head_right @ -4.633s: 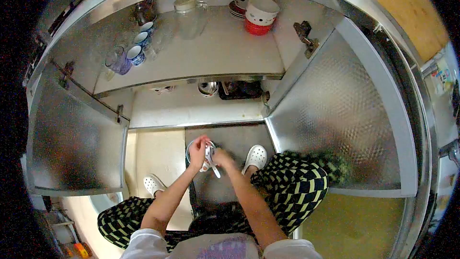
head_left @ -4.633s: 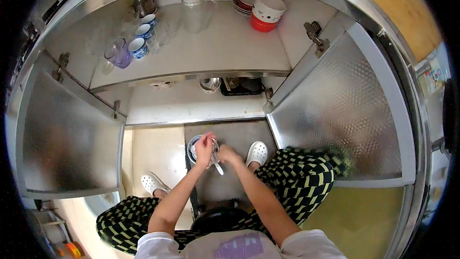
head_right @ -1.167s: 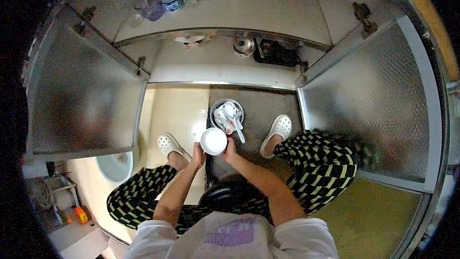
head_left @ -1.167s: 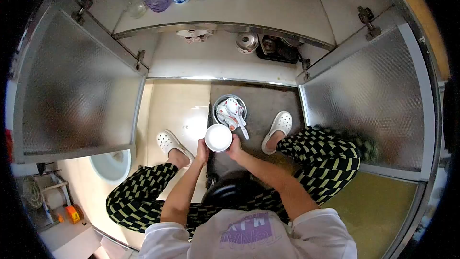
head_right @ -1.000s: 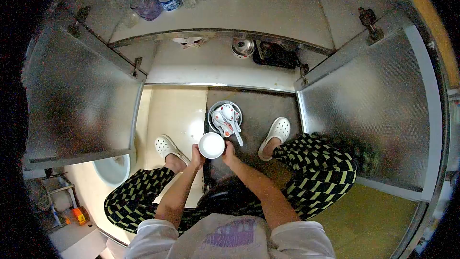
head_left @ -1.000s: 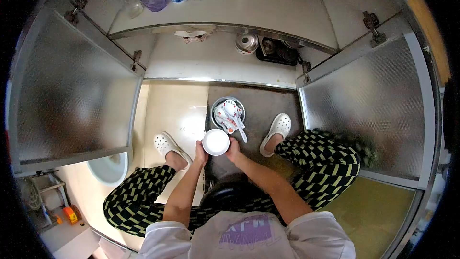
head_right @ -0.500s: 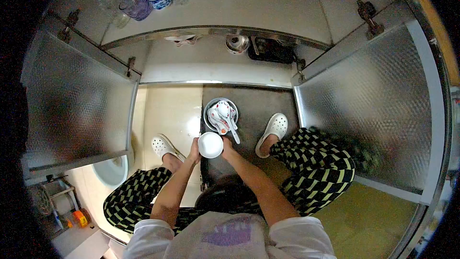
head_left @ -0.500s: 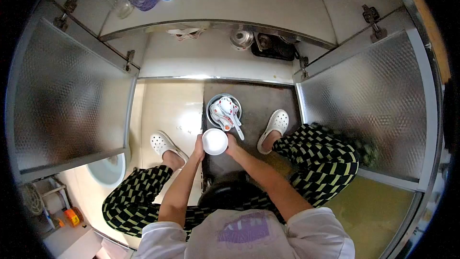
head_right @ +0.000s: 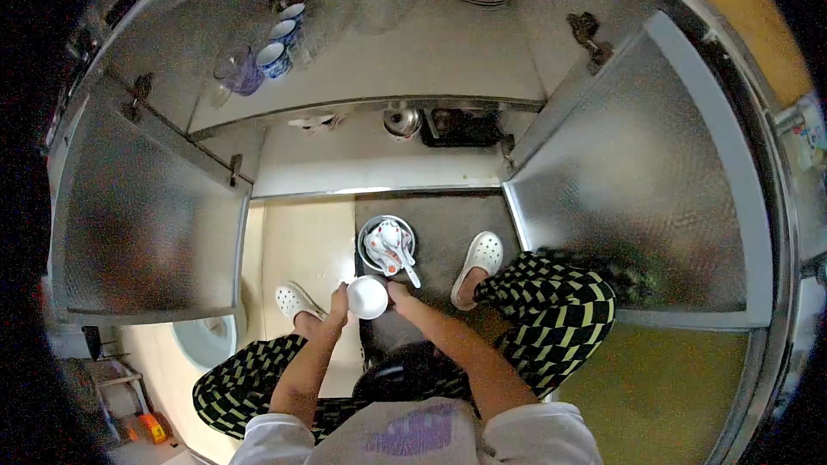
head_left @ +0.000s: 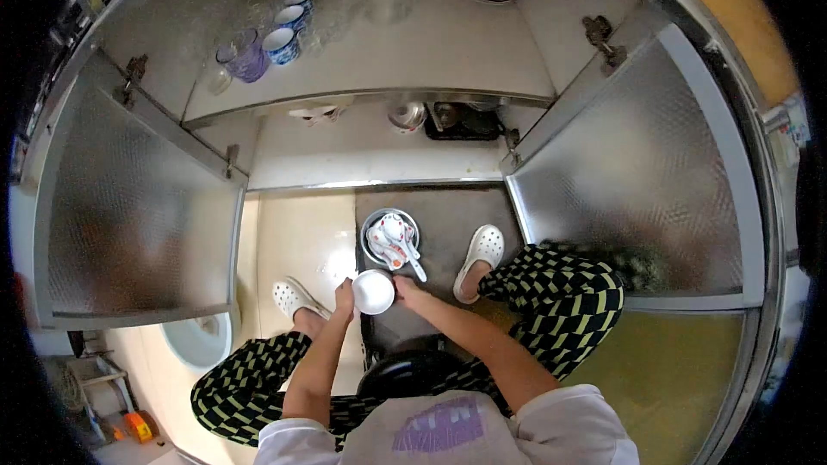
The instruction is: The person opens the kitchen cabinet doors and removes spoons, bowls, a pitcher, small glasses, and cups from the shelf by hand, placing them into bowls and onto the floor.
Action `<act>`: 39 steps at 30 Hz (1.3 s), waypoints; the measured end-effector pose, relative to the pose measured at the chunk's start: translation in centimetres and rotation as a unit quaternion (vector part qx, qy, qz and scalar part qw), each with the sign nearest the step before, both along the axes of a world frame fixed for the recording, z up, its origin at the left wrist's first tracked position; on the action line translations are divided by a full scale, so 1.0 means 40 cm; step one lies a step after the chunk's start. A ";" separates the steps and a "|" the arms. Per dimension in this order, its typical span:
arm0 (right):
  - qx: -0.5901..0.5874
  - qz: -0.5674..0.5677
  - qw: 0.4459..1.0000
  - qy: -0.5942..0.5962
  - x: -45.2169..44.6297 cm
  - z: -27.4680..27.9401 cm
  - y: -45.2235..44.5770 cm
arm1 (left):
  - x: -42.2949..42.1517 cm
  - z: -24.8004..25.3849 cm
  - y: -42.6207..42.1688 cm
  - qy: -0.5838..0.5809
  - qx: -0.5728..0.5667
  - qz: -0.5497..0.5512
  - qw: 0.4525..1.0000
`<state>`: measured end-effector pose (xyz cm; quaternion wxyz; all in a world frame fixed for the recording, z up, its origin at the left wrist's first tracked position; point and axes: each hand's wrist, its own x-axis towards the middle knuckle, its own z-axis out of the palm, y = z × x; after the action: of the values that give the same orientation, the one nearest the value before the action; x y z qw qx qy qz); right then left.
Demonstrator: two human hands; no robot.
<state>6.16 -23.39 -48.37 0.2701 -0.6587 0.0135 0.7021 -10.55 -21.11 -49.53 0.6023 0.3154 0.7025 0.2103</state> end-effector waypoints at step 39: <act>0.457 -0.283 0.836 -0.114 1.003 0.691 1.074 | 1.050 0.710 1.155 -0.437 0.250 -0.039 0.863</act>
<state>46.26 19.55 -20.71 0.7265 -0.5035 -0.1539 0.4417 31.45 25.10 -21.13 0.7562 0.3586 0.2776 0.4717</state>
